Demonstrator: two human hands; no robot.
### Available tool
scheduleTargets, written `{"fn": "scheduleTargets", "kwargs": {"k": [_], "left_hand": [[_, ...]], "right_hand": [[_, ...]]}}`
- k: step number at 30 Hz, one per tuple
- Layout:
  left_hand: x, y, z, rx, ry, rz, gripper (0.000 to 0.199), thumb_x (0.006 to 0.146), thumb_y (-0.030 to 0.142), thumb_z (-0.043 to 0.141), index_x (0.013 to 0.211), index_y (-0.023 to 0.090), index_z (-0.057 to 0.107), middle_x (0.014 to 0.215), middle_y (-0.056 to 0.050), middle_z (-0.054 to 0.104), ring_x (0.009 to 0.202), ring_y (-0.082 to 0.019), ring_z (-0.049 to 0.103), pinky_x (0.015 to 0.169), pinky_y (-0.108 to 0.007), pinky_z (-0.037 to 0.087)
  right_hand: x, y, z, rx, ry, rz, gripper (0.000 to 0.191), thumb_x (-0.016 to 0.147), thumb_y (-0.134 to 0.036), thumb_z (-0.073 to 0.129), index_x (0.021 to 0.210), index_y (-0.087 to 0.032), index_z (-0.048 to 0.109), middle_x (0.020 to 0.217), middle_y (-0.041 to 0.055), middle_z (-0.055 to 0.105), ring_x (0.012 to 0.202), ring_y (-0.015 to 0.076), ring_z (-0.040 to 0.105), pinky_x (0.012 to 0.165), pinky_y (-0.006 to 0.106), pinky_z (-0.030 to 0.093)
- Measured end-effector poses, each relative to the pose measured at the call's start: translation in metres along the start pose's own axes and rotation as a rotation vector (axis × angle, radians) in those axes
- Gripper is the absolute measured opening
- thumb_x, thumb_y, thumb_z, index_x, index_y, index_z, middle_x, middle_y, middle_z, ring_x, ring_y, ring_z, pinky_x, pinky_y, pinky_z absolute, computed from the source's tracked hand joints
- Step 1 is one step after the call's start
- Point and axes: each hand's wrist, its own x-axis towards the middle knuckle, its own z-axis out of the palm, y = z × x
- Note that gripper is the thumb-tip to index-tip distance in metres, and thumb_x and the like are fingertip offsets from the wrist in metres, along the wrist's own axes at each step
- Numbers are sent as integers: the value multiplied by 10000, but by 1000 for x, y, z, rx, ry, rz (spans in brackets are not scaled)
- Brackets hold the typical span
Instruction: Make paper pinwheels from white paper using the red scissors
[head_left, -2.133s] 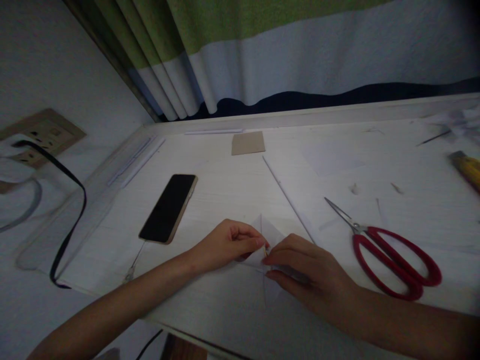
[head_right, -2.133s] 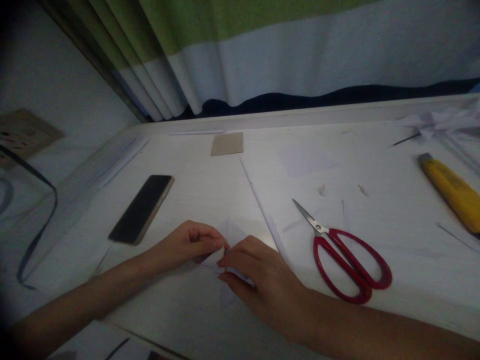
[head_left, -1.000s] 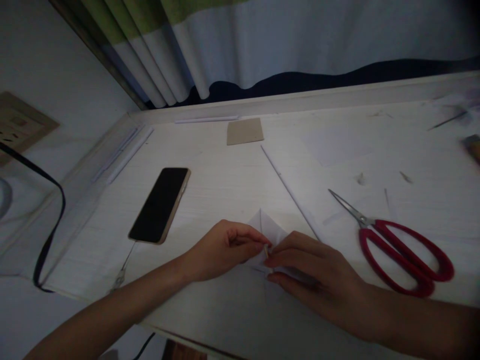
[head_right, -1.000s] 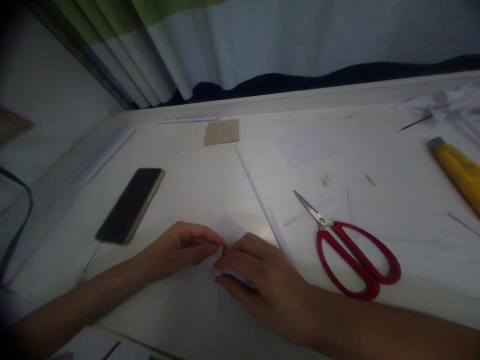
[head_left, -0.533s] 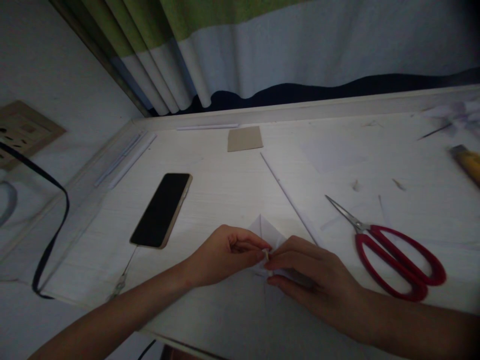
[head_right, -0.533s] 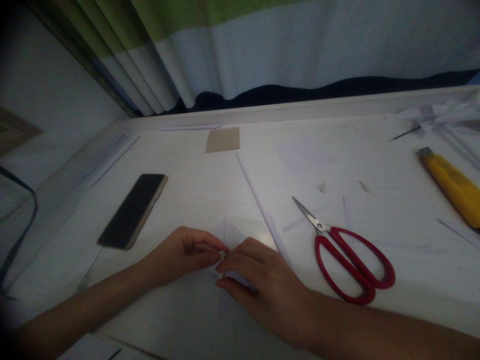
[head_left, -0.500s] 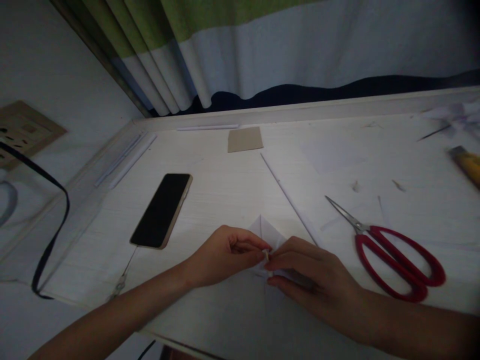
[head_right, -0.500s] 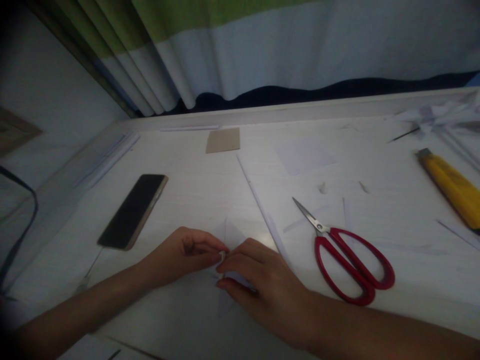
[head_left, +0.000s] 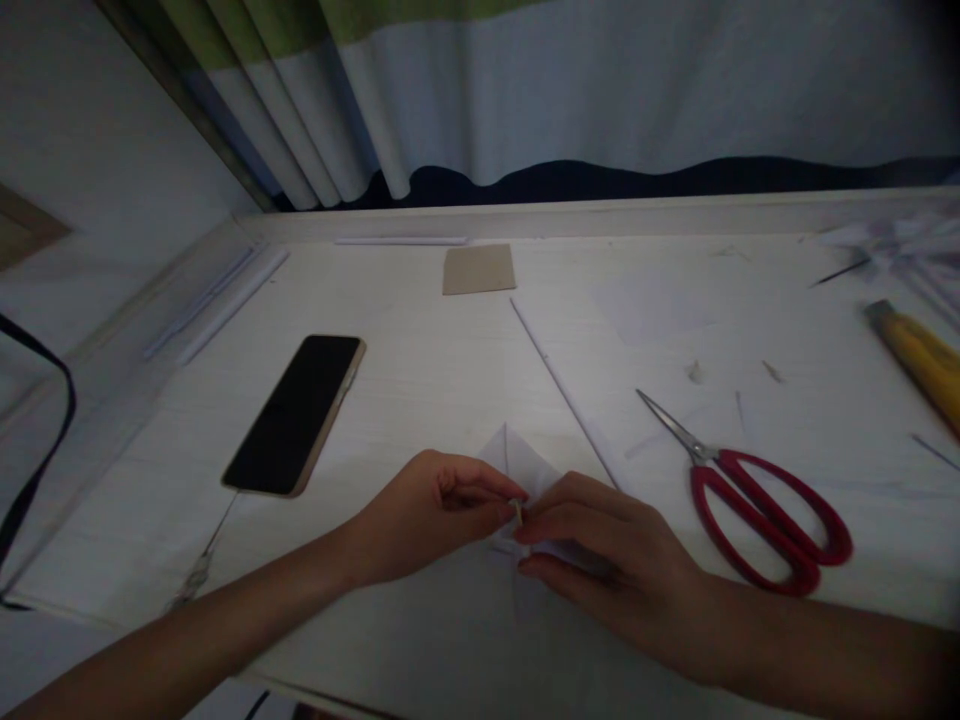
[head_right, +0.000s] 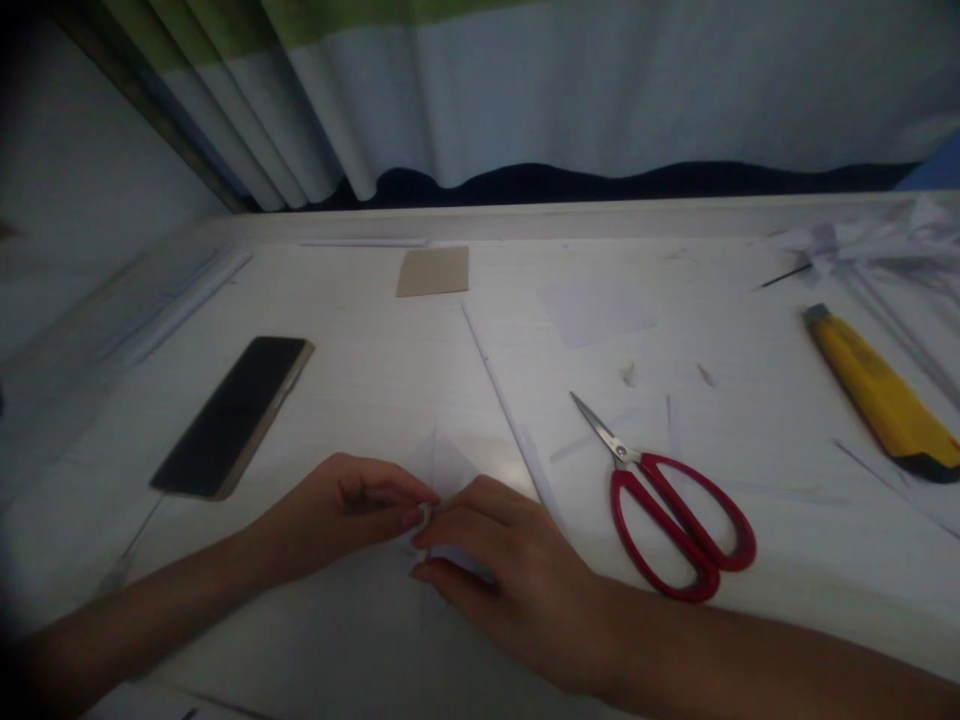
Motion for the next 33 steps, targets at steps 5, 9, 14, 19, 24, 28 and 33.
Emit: {"fn": "scheduleTargets", "kwargs": {"k": [5, 9, 14, 19, 24, 28, 33], "left_hand": [[-1, 1, 0, 68, -9, 39, 152, 718, 215, 598, 857, 185, 652, 781, 19, 699, 715, -98, 632, 656, -173, 476], [-1, 2, 0, 118, -5, 69, 148, 720, 200, 592, 850, 182, 658, 794, 17, 698, 737, -108, 632, 674, -187, 483], [0, 2, -1, 148, -9, 121, 144, 712, 163, 584, 828, 181, 667, 799, 14, 696, 753, -122, 628, 694, -215, 479], [1, 0, -1, 131, -19, 163, 172, 719, 194, 581, 866, 169, 667, 811, -11, 694, 762, -137, 626, 699, -234, 474], [2, -1, 0, 155, -7, 240, 186, 724, 220, 581, 878, 165, 669, 851, -33, 690, 797, -147, 620, 720, -239, 468], [1, -1, 0, 208, 26, 259, 185, 716, 226, 589, 867, 164, 675, 846, -39, 689, 788, -152, 620, 703, -239, 467], [1, -2, -1, 188, 8, 220, 197, 718, 235, 584, 885, 176, 670, 851, -31, 692, 795, -156, 621, 705, -245, 466]], "right_hand": [[1, 0, -1, 8, -7, -5, 114, 769, -158, 578, 883, -148, 589, 804, 52, 612, 766, 136, 554, 668, 251, 471], [1, 1, -1, 3, -14, 22, 129, 764, -177, 588, 892, -159, 588, 815, 49, 613, 775, 136, 556, 672, 253, 475], [0, 0, 1, 8, 2, 23, 150, 734, -173, 620, 881, -152, 597, 826, 56, 607, 786, 139, 564, 689, 252, 486], [0, 1, 3, 15, 36, 25, 171, 718, -122, 626, 882, -166, 598, 824, 48, 596, 779, 141, 559, 675, 258, 495], [-3, 3, 4, -17, 41, 22, 292, 699, -114, 642, 970, -195, 567, 869, 40, 580, 812, 150, 538, 685, 269, 487], [-4, 3, 4, -37, 58, 34, 318, 687, -117, 653, 976, -206, 554, 878, 34, 556, 814, 153, 525, 669, 267, 483], [-5, 2, 3, -65, 52, 36, 302, 703, -120, 639, 981, -204, 555, 926, 40, 533, 861, 155, 514, 722, 266, 477]]}}
